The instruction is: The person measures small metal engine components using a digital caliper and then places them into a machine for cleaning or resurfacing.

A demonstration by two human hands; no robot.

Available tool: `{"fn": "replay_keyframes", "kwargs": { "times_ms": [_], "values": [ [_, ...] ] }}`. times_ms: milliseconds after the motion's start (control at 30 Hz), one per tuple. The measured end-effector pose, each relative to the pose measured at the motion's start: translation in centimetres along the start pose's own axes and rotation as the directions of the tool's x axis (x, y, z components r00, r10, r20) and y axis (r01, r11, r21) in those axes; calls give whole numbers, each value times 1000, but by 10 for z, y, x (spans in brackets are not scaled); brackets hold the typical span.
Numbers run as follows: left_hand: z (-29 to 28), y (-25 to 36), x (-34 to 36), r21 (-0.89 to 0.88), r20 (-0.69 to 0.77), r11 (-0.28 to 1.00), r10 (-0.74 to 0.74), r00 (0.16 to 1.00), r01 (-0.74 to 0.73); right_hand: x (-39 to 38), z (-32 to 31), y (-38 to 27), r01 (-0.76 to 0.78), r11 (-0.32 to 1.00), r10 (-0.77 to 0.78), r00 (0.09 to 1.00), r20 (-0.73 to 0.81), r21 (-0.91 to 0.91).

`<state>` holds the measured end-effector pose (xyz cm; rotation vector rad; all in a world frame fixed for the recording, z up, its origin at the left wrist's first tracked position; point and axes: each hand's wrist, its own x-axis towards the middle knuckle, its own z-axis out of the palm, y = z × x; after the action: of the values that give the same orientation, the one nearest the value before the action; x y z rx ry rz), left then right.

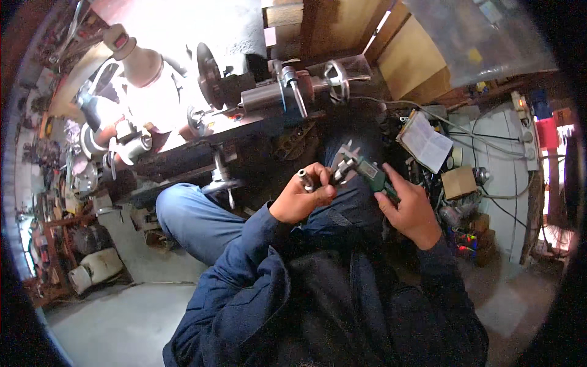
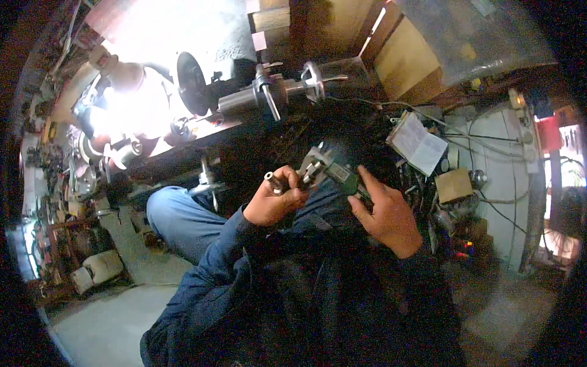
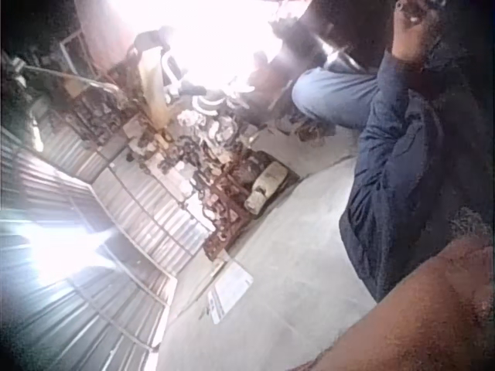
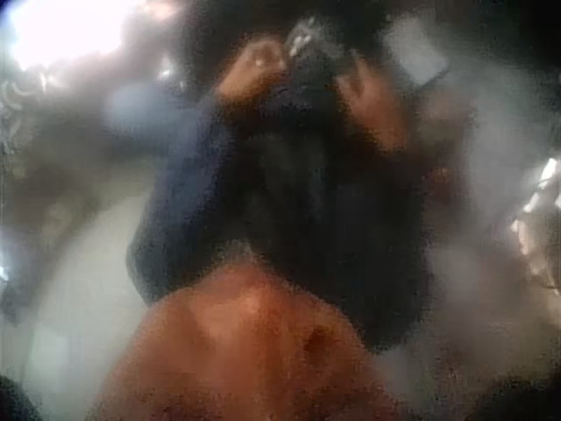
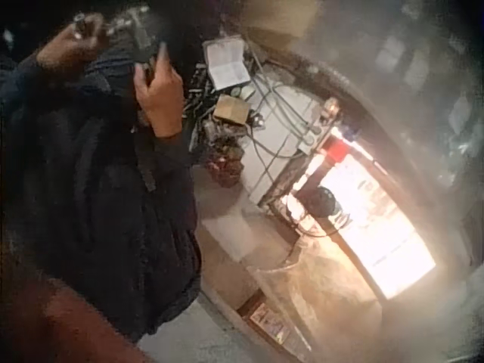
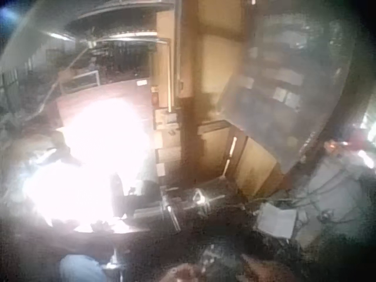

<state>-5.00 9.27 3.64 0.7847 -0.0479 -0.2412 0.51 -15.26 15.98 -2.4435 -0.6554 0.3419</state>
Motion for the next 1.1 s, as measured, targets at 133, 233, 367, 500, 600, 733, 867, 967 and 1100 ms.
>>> {"fn": "replay_keyframes", "kwargs": {
  "times_ms": [133, 233, 367, 500, 600, 733, 867, 967, 1100],
  "values": [
    [2, -6, 4, 125, -8, 991, 45, 999, -44, 4, 6, 1, -195, 981, 195, 974, -112, 14],
    [3, -10, 5, 313, -110, 948, 102, 989, -63, 6, 5, -2, -111, 994, 108, 974, -202, -6],
    [4, -8, 2, 414, -150, 907, 155, 976, -81, 4, 7, -11, -79, 992, 85, 995, -53, 100],
    [3, -2, 1, 582, -64, 775, 344, 937, -245, 2, 18, -18, -2, 995, 4, 1000, -23, 95],
    [4, 1, 1, 669, -61, 703, 376, 925, -242, 3, 20, -17, 59, 996, -57, 998, -37, 60],
    [6, 4, 3, 723, -13, 618, 458, 889, -308, 4, 16, -15, 100, 995, -100, 995, -17, 22],
    [9, 6, 2, 727, 34, 597, 462, 886, -339, 5, 15, -15, 142, 989, -143, 990, -9, -50],
    [12, 7, 1, 707, 48, 623, 430, 902, -334, 6, 15, -14, 179, 978, -181, 983, -11, -108],
    [16, 9, 0, 707, 36, 629, 426, 904, -324, 7, 14, -12, 203, 965, -211, 977, -36, -167]
  ]
}}
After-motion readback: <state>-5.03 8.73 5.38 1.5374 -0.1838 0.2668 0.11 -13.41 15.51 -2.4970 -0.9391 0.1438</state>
